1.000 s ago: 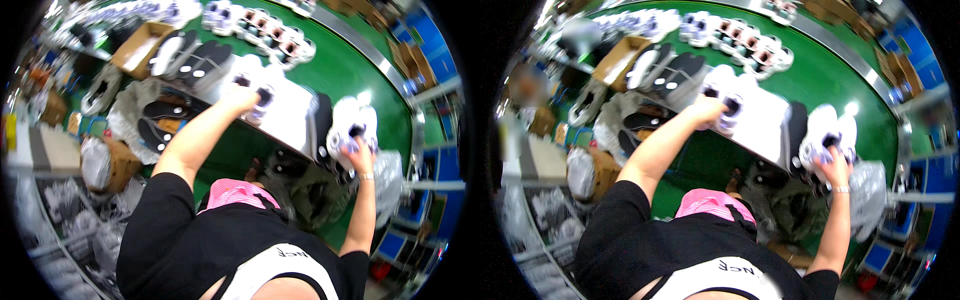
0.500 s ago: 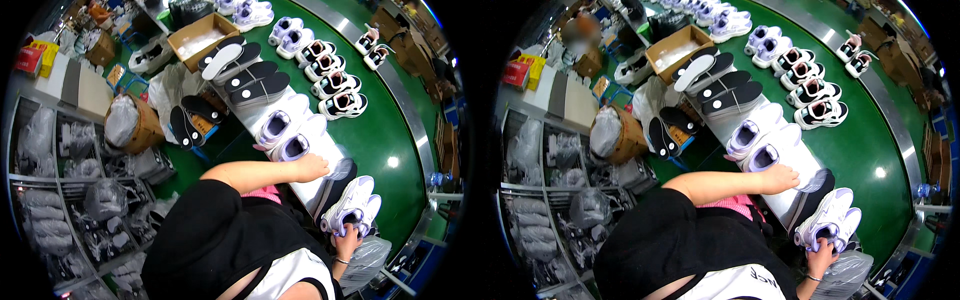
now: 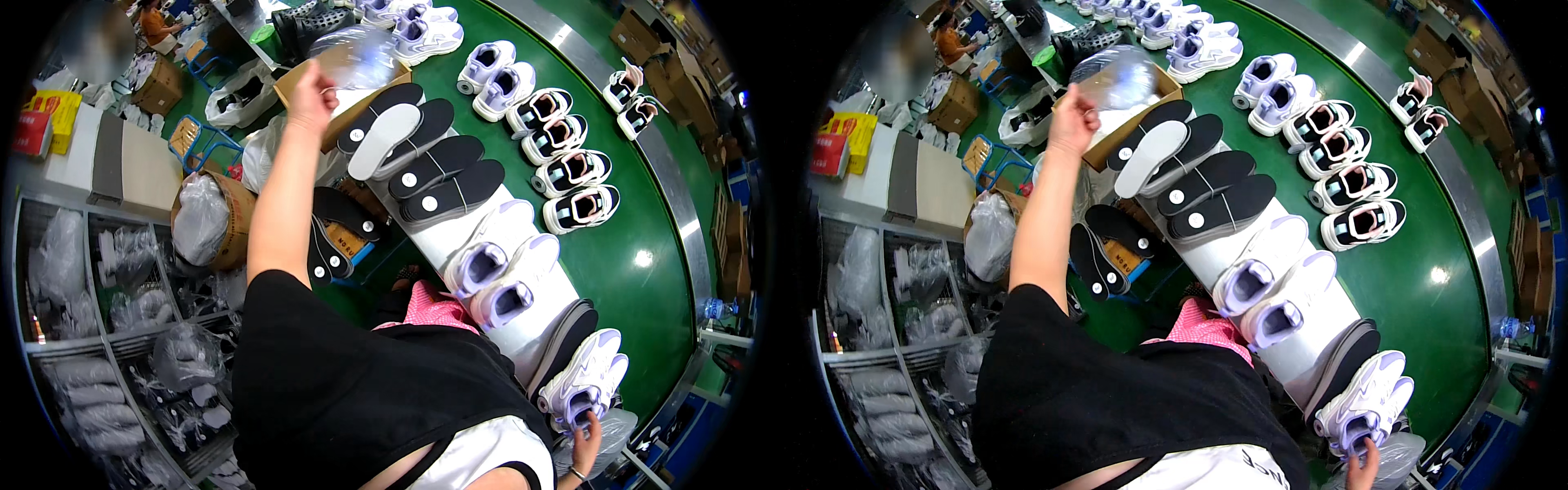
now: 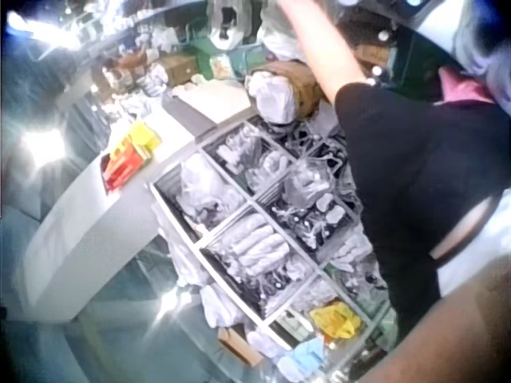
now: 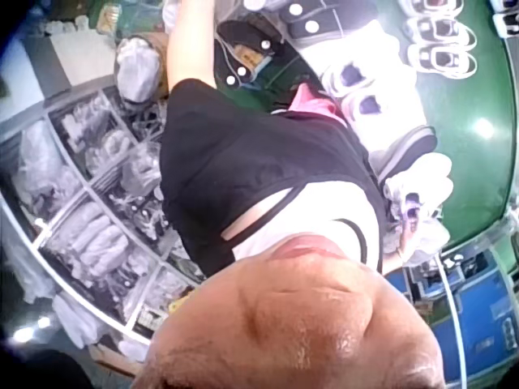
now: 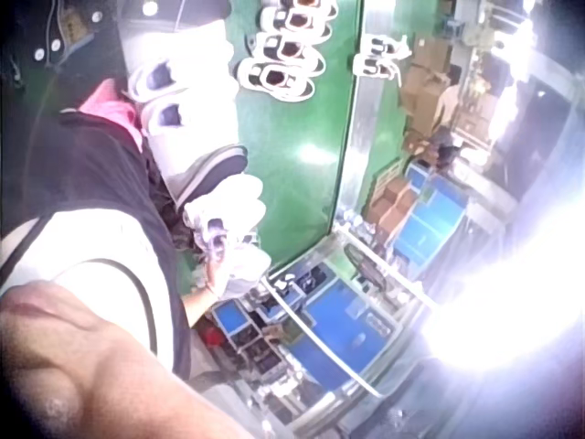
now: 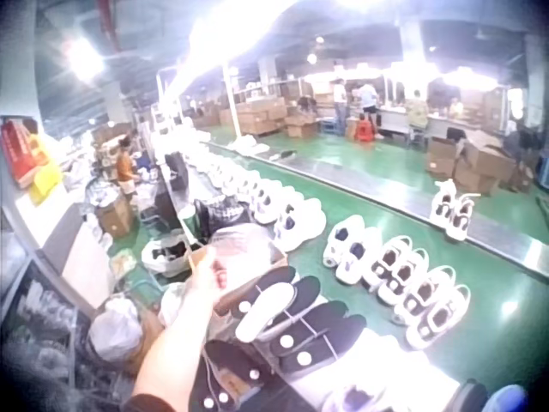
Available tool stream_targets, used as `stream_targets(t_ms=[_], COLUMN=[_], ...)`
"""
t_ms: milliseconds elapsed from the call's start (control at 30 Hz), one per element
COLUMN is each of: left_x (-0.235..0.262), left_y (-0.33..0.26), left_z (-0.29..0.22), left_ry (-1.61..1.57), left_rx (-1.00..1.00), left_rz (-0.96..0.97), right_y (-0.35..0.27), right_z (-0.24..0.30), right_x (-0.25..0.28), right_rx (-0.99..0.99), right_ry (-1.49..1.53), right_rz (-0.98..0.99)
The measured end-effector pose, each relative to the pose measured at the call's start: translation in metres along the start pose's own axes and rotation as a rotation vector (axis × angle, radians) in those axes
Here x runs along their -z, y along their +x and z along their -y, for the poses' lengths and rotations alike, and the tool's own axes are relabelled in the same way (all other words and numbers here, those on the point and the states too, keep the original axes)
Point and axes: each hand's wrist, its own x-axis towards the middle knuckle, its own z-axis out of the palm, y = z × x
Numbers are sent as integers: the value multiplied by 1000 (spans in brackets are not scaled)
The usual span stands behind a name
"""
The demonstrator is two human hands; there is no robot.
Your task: The person takes shoes out of a cardboard box and places them in rows on a conveyor belt, occasionally handling insoles and plastic packaging.
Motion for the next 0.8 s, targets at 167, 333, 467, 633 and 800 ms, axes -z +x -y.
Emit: stream_targets(t_ms=[167,333,467,633,800], left_x=[82,61,5,-48,-54], left_y=[85,84,33,-55,-84], left_z=[4,-1,-3,67,141], left_ry=[-379,-214,486,1082,1376], left_rx=[377,243,-164,-802,-786], left_rz=[-194,-54,315,801,1022], right_y=[9,26,49,89,104], right_z=[43,137,205,283,345], right_x=[24,18,3,-33,-61], right_rx=[-61,3,141,424,657], right_ry=[-109,-57,-40,-49,-182], right_rz=[-113,-115,-90,-74,-22])
